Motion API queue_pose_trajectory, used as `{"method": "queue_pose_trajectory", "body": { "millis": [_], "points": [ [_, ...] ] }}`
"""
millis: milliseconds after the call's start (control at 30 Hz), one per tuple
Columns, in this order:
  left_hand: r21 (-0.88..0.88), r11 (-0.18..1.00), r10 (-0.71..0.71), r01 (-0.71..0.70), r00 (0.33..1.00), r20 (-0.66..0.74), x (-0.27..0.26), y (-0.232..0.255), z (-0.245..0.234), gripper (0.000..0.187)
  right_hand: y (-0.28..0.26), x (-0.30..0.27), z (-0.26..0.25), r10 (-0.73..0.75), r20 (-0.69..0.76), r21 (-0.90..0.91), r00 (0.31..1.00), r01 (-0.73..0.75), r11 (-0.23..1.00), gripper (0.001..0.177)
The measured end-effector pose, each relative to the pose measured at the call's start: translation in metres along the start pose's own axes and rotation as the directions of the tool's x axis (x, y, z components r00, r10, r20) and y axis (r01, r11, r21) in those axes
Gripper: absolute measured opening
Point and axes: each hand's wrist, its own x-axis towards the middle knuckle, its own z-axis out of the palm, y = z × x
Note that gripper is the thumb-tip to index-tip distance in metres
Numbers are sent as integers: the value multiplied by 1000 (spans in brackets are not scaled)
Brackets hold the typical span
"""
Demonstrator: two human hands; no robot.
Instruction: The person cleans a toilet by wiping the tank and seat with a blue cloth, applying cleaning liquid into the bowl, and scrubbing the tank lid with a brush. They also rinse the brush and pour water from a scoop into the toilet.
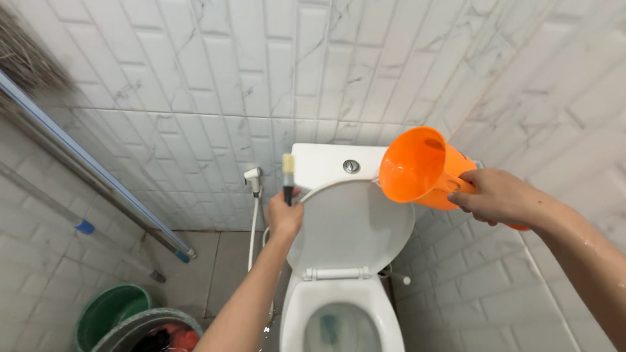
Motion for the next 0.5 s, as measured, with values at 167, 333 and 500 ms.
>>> {"method": "queue_pose_trajectory", "body": {
  "millis": [167,333,500],
  "points": [
    [-112,984,158,-142,975,158,41,0,80,32,-21,26,-26,-67,14,-78,998,68,995,36],
    [-43,998,-24,36,967,252,47,-11,104,24,-38,34,-24,-305,-4,-263,952,293,919,37],
    [-93,887,-326,452,756,568,51,-3,71,33,-52,28,-13,-309,-2,-291,951,295,910,36]
  ]
}}
